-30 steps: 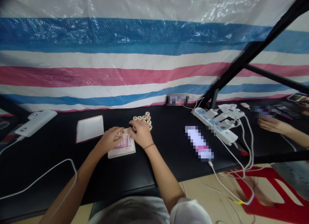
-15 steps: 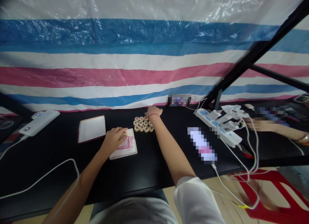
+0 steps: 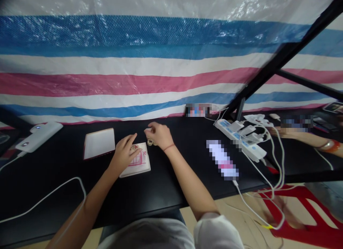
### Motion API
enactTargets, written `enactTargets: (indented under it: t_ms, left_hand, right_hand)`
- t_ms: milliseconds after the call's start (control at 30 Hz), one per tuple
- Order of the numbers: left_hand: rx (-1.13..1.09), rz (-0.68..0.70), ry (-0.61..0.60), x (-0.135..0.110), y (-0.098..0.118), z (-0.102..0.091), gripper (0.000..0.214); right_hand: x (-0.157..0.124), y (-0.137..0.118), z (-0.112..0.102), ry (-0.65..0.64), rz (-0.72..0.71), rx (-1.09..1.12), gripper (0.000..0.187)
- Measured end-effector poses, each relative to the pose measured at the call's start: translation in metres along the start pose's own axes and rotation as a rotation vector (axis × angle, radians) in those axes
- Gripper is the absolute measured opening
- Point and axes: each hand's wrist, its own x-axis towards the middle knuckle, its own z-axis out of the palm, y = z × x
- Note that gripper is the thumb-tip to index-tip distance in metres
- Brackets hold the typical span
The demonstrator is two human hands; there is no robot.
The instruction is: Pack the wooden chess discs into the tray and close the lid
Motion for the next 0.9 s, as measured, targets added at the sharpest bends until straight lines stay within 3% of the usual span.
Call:
enactTargets:
  t_ms: [133, 233, 300, 400, 500, 700, 900]
  left_hand:
    - [-0.17, 0.013, -0.057, 0.003, 0.004, -0.002, 0.038]
    - [-0.2, -0.025, -0.075, 0.002, 0.002, -0.003, 0.031]
    - [-0.203, -0.059, -0.048, 0.002, 0.0, -0.006, 0.029]
    - [-0.191, -0.06, -0.032, 0.004, 0.001, -0.01, 0.026]
    - [-0.119, -0.021, -0.114, 0.005, 0.007, -0.011, 0.017]
    - [0.056, 0.086, -0.239, 0.005, 0.013, -0.006, 0.009]
    - [0.103, 0.089, -0.278, 0.009, 0.014, -0.004, 0.01]
  right_hand:
    - [-0.032, -0.002, 0.025, -0.155, -0.095, 0.567, 0.033]
    - [-0.036, 0.004, 0.039, -0.183, -0.06, 0.759, 0.04]
    - [-0.034, 0.009, 0.041, -0.136, -0.03, 0.832, 0.047]
    - [-0.03, 0.018, 0.037, 0.012, 0.018, 0.906, 0.048]
    - [-0.029, 0.025, 0.034, 0.102, 0.055, 0.919, 0.044]
    - [-0.032, 0.031, 0.041, 0.101, 0.023, 0.904, 0.044]
    - [-0.035, 0.028, 0.046, 0.078, -0.026, 0.826, 0.04]
